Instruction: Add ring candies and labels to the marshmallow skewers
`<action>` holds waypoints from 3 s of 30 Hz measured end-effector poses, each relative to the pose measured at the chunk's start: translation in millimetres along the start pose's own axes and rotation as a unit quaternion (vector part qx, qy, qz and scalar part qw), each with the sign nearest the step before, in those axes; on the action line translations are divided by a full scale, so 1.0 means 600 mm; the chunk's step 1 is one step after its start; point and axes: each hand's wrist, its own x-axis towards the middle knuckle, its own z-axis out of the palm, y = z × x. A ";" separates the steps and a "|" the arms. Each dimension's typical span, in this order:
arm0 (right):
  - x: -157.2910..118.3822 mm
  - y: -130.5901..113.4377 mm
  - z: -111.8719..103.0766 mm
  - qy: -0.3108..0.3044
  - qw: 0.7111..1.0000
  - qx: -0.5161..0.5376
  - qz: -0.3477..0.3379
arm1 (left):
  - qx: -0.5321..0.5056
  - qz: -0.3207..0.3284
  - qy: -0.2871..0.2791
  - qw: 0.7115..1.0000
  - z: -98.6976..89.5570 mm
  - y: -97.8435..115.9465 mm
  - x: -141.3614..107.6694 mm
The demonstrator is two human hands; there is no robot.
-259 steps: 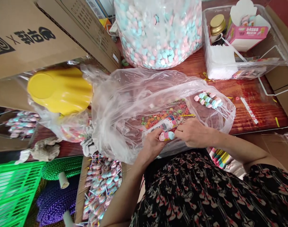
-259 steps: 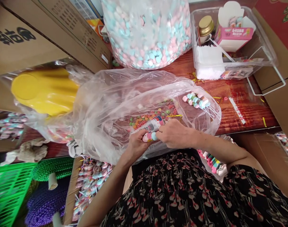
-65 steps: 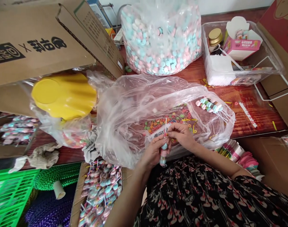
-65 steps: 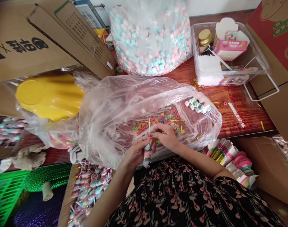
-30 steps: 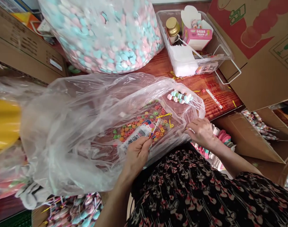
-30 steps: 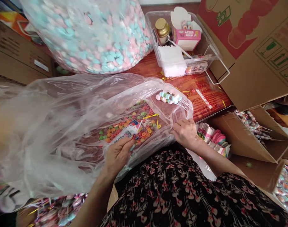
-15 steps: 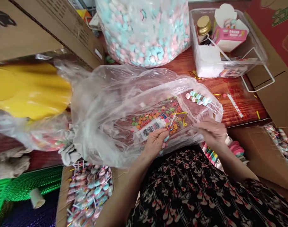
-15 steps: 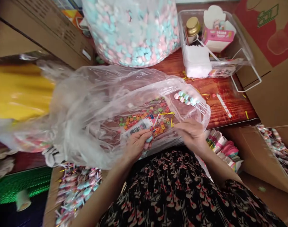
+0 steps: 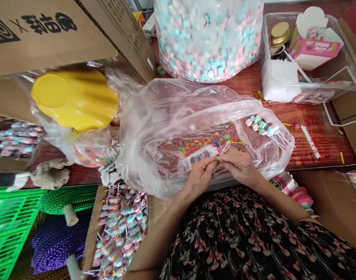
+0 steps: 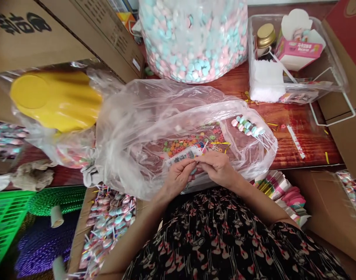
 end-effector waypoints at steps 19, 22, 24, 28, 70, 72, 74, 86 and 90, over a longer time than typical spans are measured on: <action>-0.001 0.022 0.004 -0.081 0.997 -0.009 -0.009 | -0.073 -0.049 -0.037 0.995 0.009 -0.004 -0.007; 0.002 0.030 0.004 -0.100 0.995 -0.023 -0.021 | -0.079 -0.054 -0.051 0.994 0.005 -0.006 -0.006; 0.004 0.032 0.005 -0.112 0.993 -0.026 -0.024 | -0.085 -0.057 -0.051 0.993 0.004 -0.009 -0.005; 0.006 0.028 0.002 -0.100 0.994 -0.038 -0.028 | -0.095 -0.070 -0.030 0.993 0.000 -0.018 -0.001; 0.026 -0.040 -0.043 -0.266 0.846 -0.234 -0.398 | 0.070 -0.080 -0.517 0.849 -0.054 0.062 0.053; 0.027 -0.039 -0.035 -0.263 0.843 -0.275 -0.380 | 0.224 0.007 -0.470 0.854 -0.074 0.092 0.062; 0.035 -0.029 -0.025 -0.276 0.861 -0.301 -0.304 | 0.415 0.088 -0.348 0.836 -0.085 0.125 0.052; 0.075 -0.034 0.026 -0.149 0.978 0.118 0.080 | 0.126 0.174 -0.049 0.975 -0.049 0.022 0.014; 0.069 -0.017 0.050 -0.189 0.980 -0.024 0.058 | -0.064 0.150 0.059 0.985 -0.059 0.023 0.015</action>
